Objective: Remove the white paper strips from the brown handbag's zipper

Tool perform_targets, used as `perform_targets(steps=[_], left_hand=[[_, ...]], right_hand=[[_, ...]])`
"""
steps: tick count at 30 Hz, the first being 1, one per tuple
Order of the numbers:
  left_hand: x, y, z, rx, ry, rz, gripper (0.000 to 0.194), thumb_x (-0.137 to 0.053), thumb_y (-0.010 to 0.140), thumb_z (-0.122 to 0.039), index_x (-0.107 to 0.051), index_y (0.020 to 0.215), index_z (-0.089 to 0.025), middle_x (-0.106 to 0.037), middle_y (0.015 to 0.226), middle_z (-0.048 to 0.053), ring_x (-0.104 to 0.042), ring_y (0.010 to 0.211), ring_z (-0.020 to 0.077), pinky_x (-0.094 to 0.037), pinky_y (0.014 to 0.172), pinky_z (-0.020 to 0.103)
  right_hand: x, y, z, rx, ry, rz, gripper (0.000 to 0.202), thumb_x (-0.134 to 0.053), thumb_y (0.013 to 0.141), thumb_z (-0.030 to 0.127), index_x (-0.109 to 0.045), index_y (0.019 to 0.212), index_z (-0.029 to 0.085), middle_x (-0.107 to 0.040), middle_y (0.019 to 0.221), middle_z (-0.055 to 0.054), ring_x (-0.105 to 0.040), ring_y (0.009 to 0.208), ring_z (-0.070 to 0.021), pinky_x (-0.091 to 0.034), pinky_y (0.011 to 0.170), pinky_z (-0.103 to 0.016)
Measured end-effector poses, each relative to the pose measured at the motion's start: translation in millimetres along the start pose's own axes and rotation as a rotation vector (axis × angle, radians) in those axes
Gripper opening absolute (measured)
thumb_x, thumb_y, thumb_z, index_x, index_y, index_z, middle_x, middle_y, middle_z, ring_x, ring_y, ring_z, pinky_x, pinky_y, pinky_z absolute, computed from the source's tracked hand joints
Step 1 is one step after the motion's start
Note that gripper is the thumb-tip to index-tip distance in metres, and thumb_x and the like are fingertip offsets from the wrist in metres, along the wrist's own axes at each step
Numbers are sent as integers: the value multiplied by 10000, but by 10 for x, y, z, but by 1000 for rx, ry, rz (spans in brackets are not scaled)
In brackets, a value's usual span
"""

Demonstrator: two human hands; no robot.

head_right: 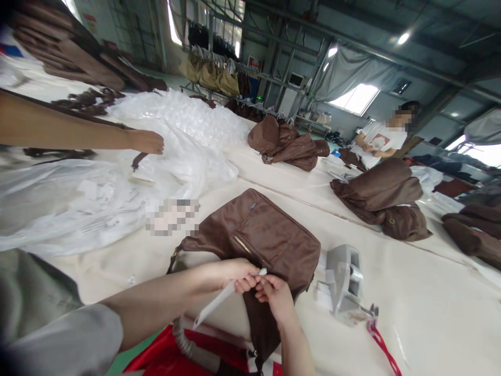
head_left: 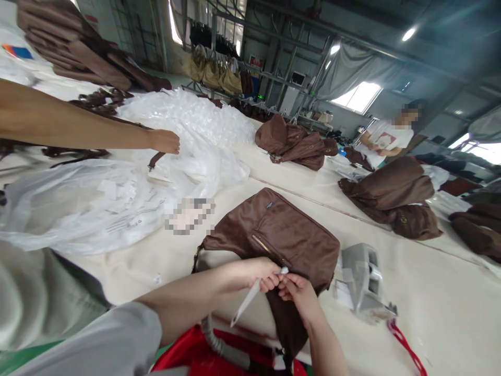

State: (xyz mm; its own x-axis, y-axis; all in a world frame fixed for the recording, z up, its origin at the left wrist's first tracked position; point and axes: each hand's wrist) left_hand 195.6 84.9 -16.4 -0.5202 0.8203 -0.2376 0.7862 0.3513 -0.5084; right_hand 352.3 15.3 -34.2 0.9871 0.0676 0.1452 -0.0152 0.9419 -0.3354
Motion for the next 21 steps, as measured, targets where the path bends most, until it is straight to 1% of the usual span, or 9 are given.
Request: perform_targets(steps=[2,4,6,8,11,13,17,19,21], left_hand=[[-4,-47,17,50,-148,130,275,-381,903,-339,-409,674,-190,-188,498,-82,-134,366,71,-150,381,180],[-19,-85,45,80,-311,208,265,-384,907,-338,-406,689,-189,-172,513,-82,-93,382,67,-120,382,169],[-43,-105,69,79,-381,212,276,-403,903,-366,-411,692,-187,-175,516,-83,-75,393,66,-108,386,169],[-75,-109,79,77,-348,157,299,-410,894,-397,-416,681,-186,-188,509,-84,-85,391,67,-108,389,178],[-144,-106,79,55,-162,-39,359,-386,888,-457,-437,657,-187,-198,488,-87,-121,383,74,-125,399,200],[-196,-116,84,-9,26,-241,414,-349,896,-491,-478,652,-182,-235,475,-76,-176,389,84,-175,417,214],[-278,-184,126,-218,502,-648,336,-409,897,-377,-577,702,-161,-507,624,18,-461,584,139,-370,598,260],[-312,-223,159,-297,814,-747,271,-403,897,-289,-604,775,-154,-597,768,71,-541,725,184,-410,708,297],[-349,-248,192,-341,1109,-773,284,-357,914,-247,-613,851,-142,-624,834,105,-575,769,213,-437,728,327]], right_hand=[[-20,14,-6,21,-16,20,309,-620,710,460,-652,707,153,-627,588,-1,-572,538,-115,-450,524,-220],[-29,37,-4,21,-33,32,255,-604,709,406,-635,675,156,-630,566,0,-575,537,-119,-451,522,-218],[-36,76,0,-9,-53,23,210,-604,689,361,-627,658,154,-631,542,-4,-582,509,-123,-449,493,-215],[-46,122,6,-44,-84,-1,189,-608,672,339,-608,619,157,-609,485,-2,-571,448,-123,-424,434,-204],[-61,151,21,-55,-121,-35,233,-612,678,366,-570,557,172,-555,411,19,-523,368,-109,-366,362,-183],[-52,121,34,-38,-132,-40,264,-612,691,398,-574,556,174,-559,426,21,-516,365,-101,-362,355,-180],[13,-16,51,-7,-120,-49,309,-631,687,470,-641,720,163,-632,578,2,-551,434,-107,-407,389,-201],[41,-84,67,-4,-107,-93,367,-627,690,522,-636,766,163,-620,588,5,-549,443,-111,-413,397,-212],[51,-139,103,-2,-101,-151,409,-592,717,574,-620,759,168,-595,573,11,-543,438,-116,-403,393,-220]])
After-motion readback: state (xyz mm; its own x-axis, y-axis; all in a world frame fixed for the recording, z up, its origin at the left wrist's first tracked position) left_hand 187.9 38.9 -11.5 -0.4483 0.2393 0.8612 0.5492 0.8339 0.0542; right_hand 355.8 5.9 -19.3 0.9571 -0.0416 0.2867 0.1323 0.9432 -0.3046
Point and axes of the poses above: each hand's wrist, its own y-axis towards the middle knuckle, its own x-axis out of the back of the hand, z = x × y
